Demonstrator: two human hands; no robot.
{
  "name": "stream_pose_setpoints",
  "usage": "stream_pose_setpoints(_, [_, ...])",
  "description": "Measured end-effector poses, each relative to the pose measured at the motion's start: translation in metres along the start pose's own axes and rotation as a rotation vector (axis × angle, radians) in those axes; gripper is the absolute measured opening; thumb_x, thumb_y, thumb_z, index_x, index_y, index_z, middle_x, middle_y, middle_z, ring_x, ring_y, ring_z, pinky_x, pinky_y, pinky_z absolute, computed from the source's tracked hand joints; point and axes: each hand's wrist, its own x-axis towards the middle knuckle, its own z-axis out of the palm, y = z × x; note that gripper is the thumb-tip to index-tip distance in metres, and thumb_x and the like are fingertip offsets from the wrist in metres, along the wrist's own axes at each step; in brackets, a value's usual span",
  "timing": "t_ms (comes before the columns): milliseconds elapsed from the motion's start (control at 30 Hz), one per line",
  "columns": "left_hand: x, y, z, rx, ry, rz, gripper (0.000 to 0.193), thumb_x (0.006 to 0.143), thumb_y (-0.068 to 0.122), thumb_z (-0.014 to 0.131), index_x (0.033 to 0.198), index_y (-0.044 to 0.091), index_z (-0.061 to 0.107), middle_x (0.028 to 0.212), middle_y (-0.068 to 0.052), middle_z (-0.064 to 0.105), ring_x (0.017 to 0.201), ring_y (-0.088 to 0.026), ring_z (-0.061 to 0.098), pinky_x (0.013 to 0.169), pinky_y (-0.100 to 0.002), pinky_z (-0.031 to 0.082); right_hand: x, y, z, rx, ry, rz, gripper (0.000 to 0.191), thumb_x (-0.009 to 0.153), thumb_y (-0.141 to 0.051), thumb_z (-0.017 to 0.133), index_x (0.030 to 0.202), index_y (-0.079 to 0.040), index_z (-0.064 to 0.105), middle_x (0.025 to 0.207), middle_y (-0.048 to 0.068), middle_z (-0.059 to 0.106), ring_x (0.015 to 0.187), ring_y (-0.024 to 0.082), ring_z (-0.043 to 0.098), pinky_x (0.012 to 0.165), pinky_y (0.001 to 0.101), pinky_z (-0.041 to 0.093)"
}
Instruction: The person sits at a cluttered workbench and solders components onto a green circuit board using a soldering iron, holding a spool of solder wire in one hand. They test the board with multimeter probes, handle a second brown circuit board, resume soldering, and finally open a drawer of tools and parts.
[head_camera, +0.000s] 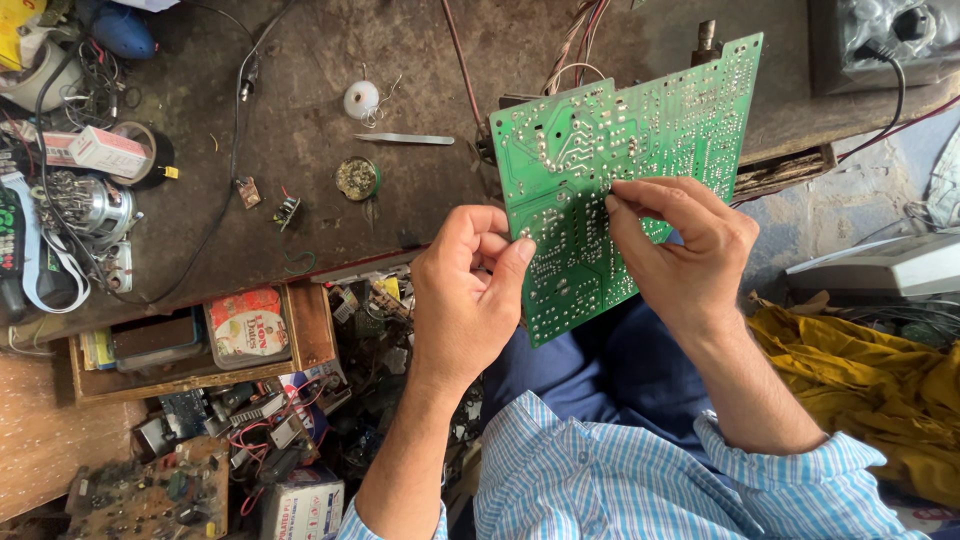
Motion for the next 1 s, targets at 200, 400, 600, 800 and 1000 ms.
stream_pose_setpoints(200, [0.001,0.001,0.0,-0.004,0.0,-0.001,0.012,0.096,0.003,0.07,0.104,-0.001,0.061,0.076,-0.005,0.07,0.064,-0.005,0.066,0.053,-0.021,0.055,0.008,-0.007,-0.006,0.005,-0.053,0.043,0.014,0.094,0.002,0.078,0.108,0.001,0.077,0.1,0.01,0.076,0.088,0.013,0.075,0.075,0.0242,0.059])
stream_pose_setpoints(400, [0.0,-0.005,-0.001,0.002,-0.001,0.001,0.013,0.096,0.003,0.07,0.105,0.0,0.061,0.077,-0.005,0.071,0.064,-0.005,0.066,0.053,-0.021,0.055,0.01,-0.004,-0.007,-0.013,-0.071,0.022,0.014,0.095,0.002,0.078,0.109,0.001,0.077,0.1,0.01,0.076,0.088,0.013,0.075,0.076,0.0237,0.059])
stream_pose_setpoints(600, [0.023,-0.042,-0.009,-0.135,-0.047,-0.18,0.014,0.095,0.006,0.07,0.106,0.001,0.061,0.081,-0.004,0.072,0.068,-0.006,0.068,0.054,-0.022,0.058,-0.005,0.003,-0.012,0.274,0.116,0.178,0.007,0.104,0.008,0.076,0.11,0.005,0.073,0.103,0.007,0.074,0.092,0.01,0.071,0.081,0.0214,0.06])
stream_pose_setpoints(800, [0.063,-0.103,-0.009,-0.371,-0.062,-0.13,0.021,0.094,0.007,0.071,0.111,0.0,0.061,0.083,-0.005,0.071,0.064,-0.007,0.064,0.049,-0.023,0.051,-0.003,-0.024,-0.018,0.275,0.089,0.338,0.02,0.09,0.006,0.069,0.109,0.0,0.07,0.099,0.0,0.07,0.089,0.006,0.069,0.078,0.0181,0.057])
stream_pose_setpoints(1000, [0.082,-0.142,-0.006,-0.348,-0.002,0.014,0.02,0.093,0.008,0.072,0.107,-0.002,0.063,0.079,-0.005,0.072,0.063,-0.008,0.064,0.05,-0.026,0.05,0.018,-0.075,0.016,0.181,-0.265,0.047,0.011,0.101,0.005,0.076,0.11,0.003,0.072,0.103,0.008,0.073,0.09,0.01,0.069,0.076,0.0208,0.054])
